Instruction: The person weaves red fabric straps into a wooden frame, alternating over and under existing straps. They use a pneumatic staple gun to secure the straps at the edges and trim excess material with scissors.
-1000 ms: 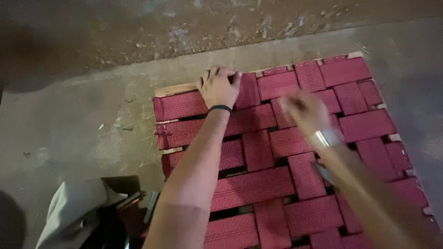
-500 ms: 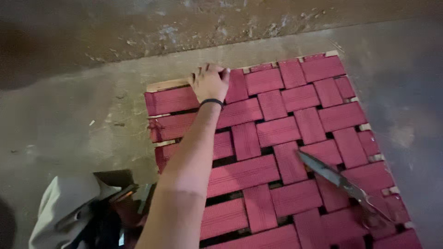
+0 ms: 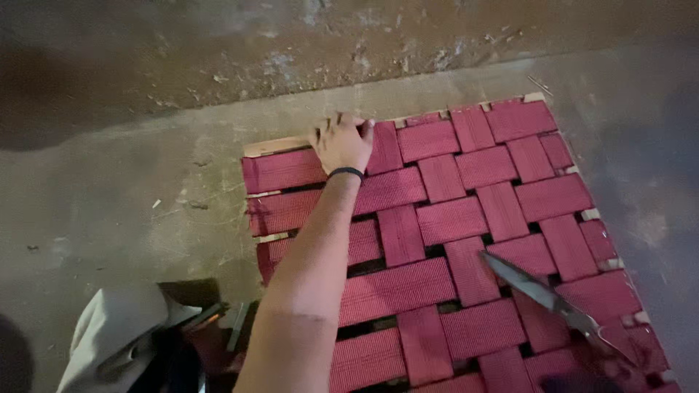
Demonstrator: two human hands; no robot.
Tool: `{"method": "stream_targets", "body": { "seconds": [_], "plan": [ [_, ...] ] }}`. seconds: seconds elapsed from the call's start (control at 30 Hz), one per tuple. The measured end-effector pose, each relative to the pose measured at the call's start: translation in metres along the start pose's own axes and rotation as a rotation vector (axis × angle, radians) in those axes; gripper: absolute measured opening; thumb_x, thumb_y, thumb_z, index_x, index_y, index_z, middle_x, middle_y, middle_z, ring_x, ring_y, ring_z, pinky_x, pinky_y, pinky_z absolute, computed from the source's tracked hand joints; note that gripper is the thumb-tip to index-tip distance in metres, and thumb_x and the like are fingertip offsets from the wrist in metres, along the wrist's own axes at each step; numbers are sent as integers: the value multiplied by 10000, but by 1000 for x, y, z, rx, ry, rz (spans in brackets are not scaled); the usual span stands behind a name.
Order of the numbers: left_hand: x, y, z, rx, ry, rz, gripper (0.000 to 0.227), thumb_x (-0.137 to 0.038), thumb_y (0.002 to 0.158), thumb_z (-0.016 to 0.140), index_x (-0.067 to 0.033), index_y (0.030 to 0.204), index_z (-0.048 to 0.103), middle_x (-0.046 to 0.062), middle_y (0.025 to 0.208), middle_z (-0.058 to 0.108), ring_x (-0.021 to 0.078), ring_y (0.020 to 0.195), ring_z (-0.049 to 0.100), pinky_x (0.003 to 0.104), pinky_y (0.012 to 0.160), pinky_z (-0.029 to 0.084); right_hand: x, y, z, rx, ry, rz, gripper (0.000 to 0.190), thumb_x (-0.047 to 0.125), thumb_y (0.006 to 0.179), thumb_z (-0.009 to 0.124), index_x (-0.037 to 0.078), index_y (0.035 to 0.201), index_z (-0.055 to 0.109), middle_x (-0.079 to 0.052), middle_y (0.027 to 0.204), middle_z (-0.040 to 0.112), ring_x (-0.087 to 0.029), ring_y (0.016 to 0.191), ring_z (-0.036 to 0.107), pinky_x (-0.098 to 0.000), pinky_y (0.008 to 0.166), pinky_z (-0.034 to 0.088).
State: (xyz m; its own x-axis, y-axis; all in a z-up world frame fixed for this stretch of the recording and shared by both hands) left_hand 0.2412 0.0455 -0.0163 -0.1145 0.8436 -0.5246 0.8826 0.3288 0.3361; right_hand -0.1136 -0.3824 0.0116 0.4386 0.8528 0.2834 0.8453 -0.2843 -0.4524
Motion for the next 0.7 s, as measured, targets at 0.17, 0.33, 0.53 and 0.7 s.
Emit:
{"method": "stream_targets", "body": {
  "seconds": [0.17,0.33,0.53,0.7],
  "plan": [
    [-1,2,-5,40,-41,-29,230,-438,867,720,-219,920,770,44,1101,707,285,1127,616,549,1100,318,147,44,-53,132,230,-313,338,376,872,768,42,835,729,-79,617,706,-161,560,725,-339,585,585],
    [6,0,-3,55,-56,-48,259,-441,867,713,-206,965,760,36,1096,702,284,1141,610,543,1122,312,326,142,-67,227,568,-335,196,200,833,762,15,833,698,-92,648,675,-210,515,647,-386,499,540],
    [9,3,-8,24,-57,-39,266,-442,856,725,-202,963,768,44,1093,702,291,1134,611,521,1086,337,371,192,-43,263,692,-314,129,87,841,718,-18,831,643,-89,665,625,-211,520,616,-400,469,533],
    [7,1,-10,35,-85,-38,248,-442,866,720,-207,924,776,35,1077,706,267,1120,622,486,1061,361,371,194,-39,259,665,-268,77,70,840,701,4,870,675,-74,677,625,-194,525,605,-387,488,529]
  ]
}}
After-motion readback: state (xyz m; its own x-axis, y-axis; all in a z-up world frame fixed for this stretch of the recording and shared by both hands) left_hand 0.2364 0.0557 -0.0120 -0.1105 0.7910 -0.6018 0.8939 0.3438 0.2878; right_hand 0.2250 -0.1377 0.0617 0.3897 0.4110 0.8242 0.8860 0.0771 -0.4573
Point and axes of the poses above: each hand's wrist, its own y-axis towards the middle knuckle, its own z-axis out of the palm, x = y × z, the point moved 5 cm from there along y, towards the middle knuckle
